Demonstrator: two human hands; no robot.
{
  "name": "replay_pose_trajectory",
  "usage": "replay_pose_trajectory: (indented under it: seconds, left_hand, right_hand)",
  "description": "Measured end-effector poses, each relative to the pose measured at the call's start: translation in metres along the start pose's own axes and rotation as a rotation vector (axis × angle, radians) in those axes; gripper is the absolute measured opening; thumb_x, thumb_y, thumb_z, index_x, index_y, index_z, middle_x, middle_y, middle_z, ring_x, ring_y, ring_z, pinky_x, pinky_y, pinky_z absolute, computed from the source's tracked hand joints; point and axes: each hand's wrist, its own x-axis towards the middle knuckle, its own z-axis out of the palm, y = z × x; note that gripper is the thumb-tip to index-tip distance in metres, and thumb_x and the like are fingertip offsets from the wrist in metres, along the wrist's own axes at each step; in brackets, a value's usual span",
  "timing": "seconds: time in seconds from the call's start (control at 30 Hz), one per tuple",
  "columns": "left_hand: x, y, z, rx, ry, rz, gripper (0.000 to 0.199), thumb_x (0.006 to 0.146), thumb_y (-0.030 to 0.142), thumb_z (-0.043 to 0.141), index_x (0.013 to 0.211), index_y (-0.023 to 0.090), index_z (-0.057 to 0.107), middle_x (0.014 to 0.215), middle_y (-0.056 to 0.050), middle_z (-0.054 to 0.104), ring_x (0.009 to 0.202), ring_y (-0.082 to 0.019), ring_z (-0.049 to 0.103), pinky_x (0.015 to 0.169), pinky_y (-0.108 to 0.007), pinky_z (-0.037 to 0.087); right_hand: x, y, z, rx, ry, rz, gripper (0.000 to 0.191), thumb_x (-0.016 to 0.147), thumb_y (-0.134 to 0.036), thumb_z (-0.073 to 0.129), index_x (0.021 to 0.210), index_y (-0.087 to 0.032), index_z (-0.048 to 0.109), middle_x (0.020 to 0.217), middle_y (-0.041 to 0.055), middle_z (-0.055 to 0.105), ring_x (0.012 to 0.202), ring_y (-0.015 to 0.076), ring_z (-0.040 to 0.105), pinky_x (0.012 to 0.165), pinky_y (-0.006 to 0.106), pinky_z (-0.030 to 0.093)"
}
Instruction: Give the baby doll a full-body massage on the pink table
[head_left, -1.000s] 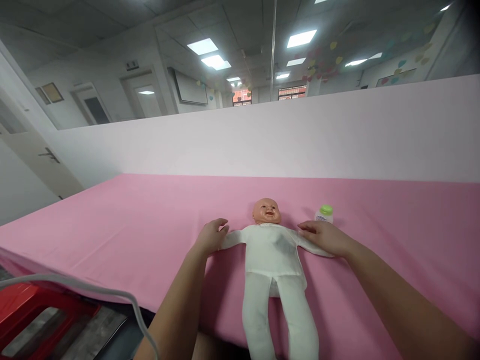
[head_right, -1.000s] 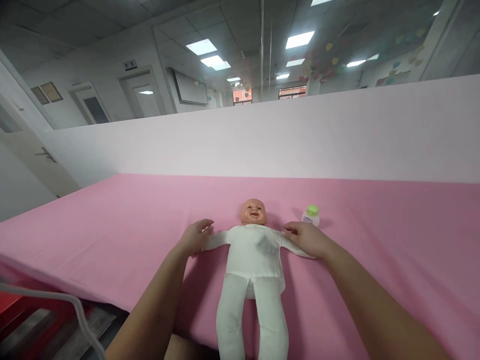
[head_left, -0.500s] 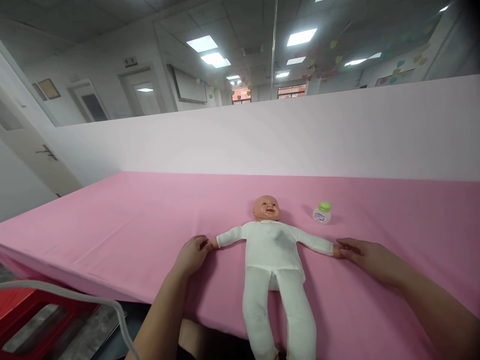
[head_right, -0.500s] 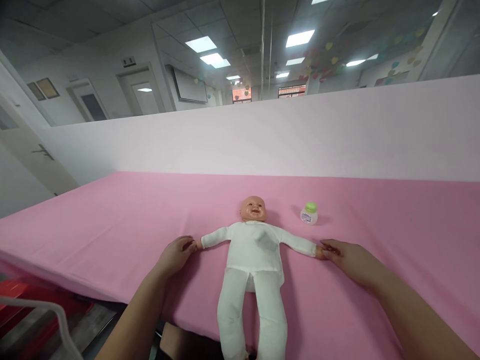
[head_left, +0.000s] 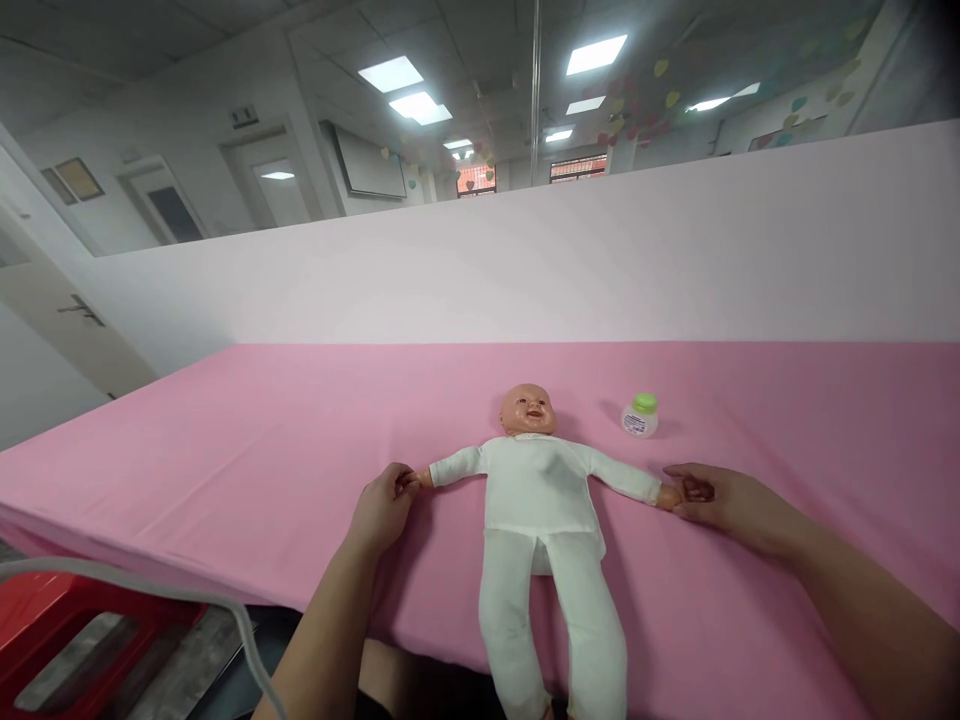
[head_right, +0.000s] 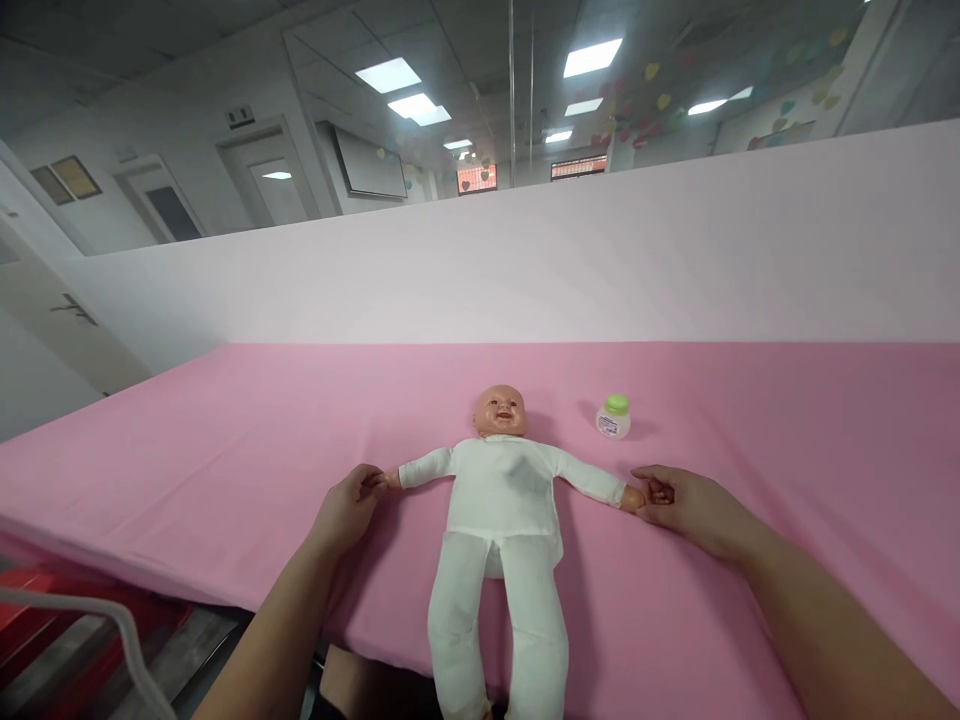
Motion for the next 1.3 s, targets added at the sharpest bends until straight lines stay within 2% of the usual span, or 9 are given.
replay_pose_trajectory:
  seconds: [0.23, 0.4, 0.6, 0.73, 0.83, 0.93, 1.07, 1.17, 1.3]
  left_hand:
    - [-0.003, 0.007, 0.0, -0.169, 0.044, -0.011, 0.026, 0.094, 0.044, 0.057, 0.107, 0.025, 0.068, 0.102, -0.005, 0.076, 0.091, -0.025, 0.07, 0.076, -0.035, 0.051]
    - [-0.001, 0.009, 0.004, -0.433, 0.027, -0.103, 0.037, 0.091, 0.048, 0.061, 0.115, 0.02, 0.066, 0.099, -0.007, 0.075, 0.081, -0.022, 0.072, 0.073, -0.034, 0.055]
    - [0.0, 0.011, 0.007, -0.56, 0.026, -0.161, 0.043, 0.087, 0.053, 0.065, 0.111, 0.017, 0.071, 0.091, -0.007, 0.075, 0.078, -0.022, 0.07, 0.07, -0.033, 0.057]
    - [0.001, 0.011, 0.006, -0.411, 0.006, -0.178, 0.041, 0.089, 0.052, 0.062, 0.11, 0.019, 0.073, 0.09, -0.007, 0.076, 0.077, -0.023, 0.07, 0.068, -0.033, 0.054]
    - [0.002, 0.012, 0.005, -0.211, 0.016, -0.172, 0.037, 0.091, 0.047, 0.057, 0.112, 0.022, 0.074, 0.102, -0.008, 0.078, 0.087, -0.026, 0.072, 0.073, -0.035, 0.053]
    - [0.002, 0.015, 0.004, -0.059, 0.062, -0.162, 0.038, 0.091, 0.049, 0.057, 0.114, 0.023, 0.073, 0.118, -0.011, 0.077, 0.105, -0.032, 0.071, 0.083, -0.04, 0.053]
    - [0.001, 0.021, 0.003, 0.067, 0.069, -0.136, 0.038, 0.091, 0.052, 0.057, 0.112, 0.024, 0.073, 0.117, -0.012, 0.077, 0.11, -0.036, 0.07, 0.087, -0.043, 0.052]
    - [-0.001, 0.025, -0.001, 0.138, 0.062, -0.139, 0.041, 0.092, 0.05, 0.055, 0.116, 0.022, 0.072, 0.121, -0.015, 0.075, 0.112, -0.037, 0.068, 0.087, -0.045, 0.052]
    - [-0.006, 0.043, -0.005, 0.19, 0.186, -0.145, 0.045, 0.093, 0.044, 0.051, 0.124, 0.018, 0.069, 0.137, -0.019, 0.065, 0.114, -0.038, 0.067, 0.091, -0.048, 0.052]
  right_hand:
    - [-0.013, -0.026, 0.0, 0.089, -0.07, -0.004, 0.042, 0.077, -0.05, 0.08, 0.112, -0.029, 0.073, 0.112, 0.0083, 0.078, 0.104, 0.0336, 0.072, 0.081, 0.038, 0.058]
    - [-0.013, -0.025, 0.001, 0.237, -0.086, -0.021, 0.034, 0.08, -0.051, 0.081, 0.101, -0.027, 0.07, 0.092, 0.0046, 0.074, 0.076, 0.0215, 0.064, 0.064, 0.031, 0.05]
    - [-0.005, -0.014, 0.008, 0.444, -0.077, 0.011, 0.071, 0.08, -0.059, 0.081, 0.138, -0.026, 0.055, 0.075, 0.0002, 0.067, 0.062, 0.0174, 0.054, 0.055, 0.028, 0.04]
    - [-0.009, -0.02, 0.008, 0.38, -0.112, 0.046, 0.077, 0.081, -0.061, 0.079, 0.143, -0.023, 0.053, 0.074, 0.0013, 0.066, 0.063, 0.0181, 0.055, 0.053, 0.028, 0.037]
    - [-0.013, -0.025, 0.005, 0.311, -0.124, 0.073, 0.076, 0.08, -0.059, 0.079, 0.141, -0.023, 0.055, 0.079, 0.0033, 0.069, 0.066, 0.0191, 0.058, 0.053, 0.029, 0.038]
    - [-0.018, -0.032, 0.0, 0.226, -0.089, 0.105, 0.076, 0.077, -0.06, 0.079, 0.14, -0.024, 0.055, 0.097, 0.008, 0.074, 0.071, 0.0209, 0.063, 0.054, 0.03, 0.043]
    - [-0.023, -0.037, -0.003, 0.142, -0.044, 0.117, 0.077, 0.075, -0.066, 0.077, 0.137, -0.024, 0.058, 0.118, 0.013, 0.075, 0.081, 0.0254, 0.07, 0.061, 0.034, 0.053]
    - [-0.02, -0.029, -0.007, 0.083, -0.017, 0.103, 0.073, 0.078, -0.069, 0.072, 0.136, -0.025, 0.06, 0.129, 0.0139, 0.073, 0.094, 0.03, 0.073, 0.073, 0.039, 0.058]
    - [-0.006, -0.013, -0.018, -0.061, 0.081, 0.097, 0.077, 0.081, -0.073, 0.068, 0.14, -0.025, 0.061, 0.143, 0.0145, 0.066, 0.123, 0.038, 0.066, 0.096, 0.048, 0.056]
